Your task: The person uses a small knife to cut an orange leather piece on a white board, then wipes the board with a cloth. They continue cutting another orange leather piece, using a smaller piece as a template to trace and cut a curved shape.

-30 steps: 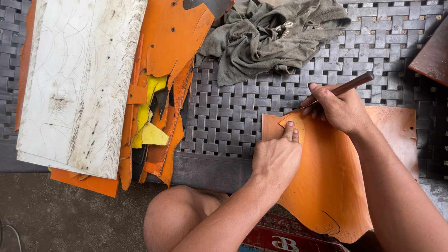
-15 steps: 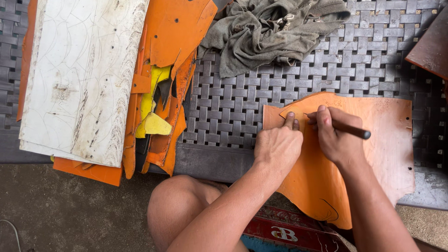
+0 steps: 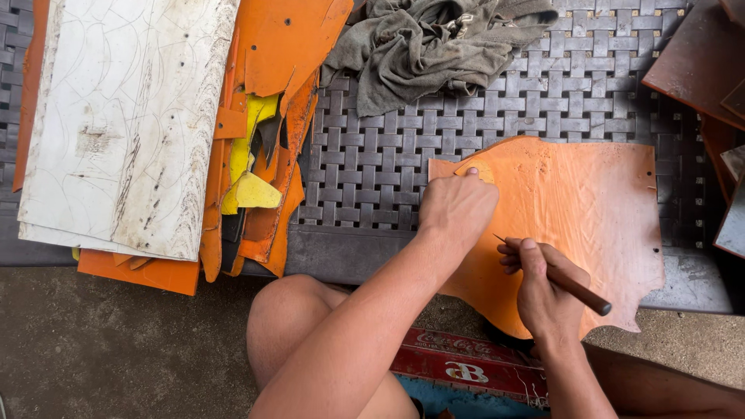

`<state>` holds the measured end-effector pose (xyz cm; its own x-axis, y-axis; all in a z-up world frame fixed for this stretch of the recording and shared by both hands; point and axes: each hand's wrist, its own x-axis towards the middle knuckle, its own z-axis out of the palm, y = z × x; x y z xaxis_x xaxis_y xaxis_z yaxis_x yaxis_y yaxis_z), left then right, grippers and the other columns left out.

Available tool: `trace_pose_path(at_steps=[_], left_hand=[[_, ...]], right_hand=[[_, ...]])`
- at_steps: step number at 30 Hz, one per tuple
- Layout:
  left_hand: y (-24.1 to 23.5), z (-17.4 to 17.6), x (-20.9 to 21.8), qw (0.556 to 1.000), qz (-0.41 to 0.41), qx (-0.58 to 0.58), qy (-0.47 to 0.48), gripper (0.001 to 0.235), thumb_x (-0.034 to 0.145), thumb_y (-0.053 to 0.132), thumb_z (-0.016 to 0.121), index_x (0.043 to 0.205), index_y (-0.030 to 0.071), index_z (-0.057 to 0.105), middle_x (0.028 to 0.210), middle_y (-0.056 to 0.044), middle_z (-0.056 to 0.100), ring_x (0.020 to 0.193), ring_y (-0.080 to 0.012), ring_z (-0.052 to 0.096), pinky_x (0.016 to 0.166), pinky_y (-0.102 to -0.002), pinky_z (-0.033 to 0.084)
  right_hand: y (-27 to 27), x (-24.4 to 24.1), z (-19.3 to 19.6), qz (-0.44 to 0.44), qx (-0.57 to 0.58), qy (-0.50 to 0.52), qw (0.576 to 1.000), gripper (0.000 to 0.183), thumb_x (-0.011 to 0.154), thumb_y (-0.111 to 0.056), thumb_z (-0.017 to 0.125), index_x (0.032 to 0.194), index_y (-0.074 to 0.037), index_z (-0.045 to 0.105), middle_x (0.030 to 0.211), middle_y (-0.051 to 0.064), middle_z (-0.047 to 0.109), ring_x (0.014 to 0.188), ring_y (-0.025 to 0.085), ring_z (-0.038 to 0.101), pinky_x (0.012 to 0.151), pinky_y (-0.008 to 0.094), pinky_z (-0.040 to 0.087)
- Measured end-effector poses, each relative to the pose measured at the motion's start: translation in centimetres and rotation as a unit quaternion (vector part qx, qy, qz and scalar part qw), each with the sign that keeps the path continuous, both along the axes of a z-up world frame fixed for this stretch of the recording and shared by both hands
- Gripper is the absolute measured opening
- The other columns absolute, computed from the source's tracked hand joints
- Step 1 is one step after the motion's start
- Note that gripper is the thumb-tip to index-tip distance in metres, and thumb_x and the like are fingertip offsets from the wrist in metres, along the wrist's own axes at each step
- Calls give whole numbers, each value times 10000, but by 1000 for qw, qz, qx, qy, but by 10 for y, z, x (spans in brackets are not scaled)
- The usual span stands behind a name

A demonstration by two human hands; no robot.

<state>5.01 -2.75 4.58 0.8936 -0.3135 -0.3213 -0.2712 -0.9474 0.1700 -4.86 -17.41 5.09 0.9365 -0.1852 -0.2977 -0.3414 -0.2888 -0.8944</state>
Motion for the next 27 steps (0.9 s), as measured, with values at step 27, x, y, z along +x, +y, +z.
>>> trace_pose_path(at_steps=[27], left_hand=[[-27, 25, 23, 995, -61, 80, 24, 79, 888, 156, 713, 816, 154, 746, 743, 14, 744, 699, -147, 750, 498, -330, 569]], right_hand=[[-7, 11, 1, 44, -182, -124, 974, 283, 1096, -116, 489, 1104, 26, 734, 1026, 200, 753, 793, 240, 741, 674, 313, 618]])
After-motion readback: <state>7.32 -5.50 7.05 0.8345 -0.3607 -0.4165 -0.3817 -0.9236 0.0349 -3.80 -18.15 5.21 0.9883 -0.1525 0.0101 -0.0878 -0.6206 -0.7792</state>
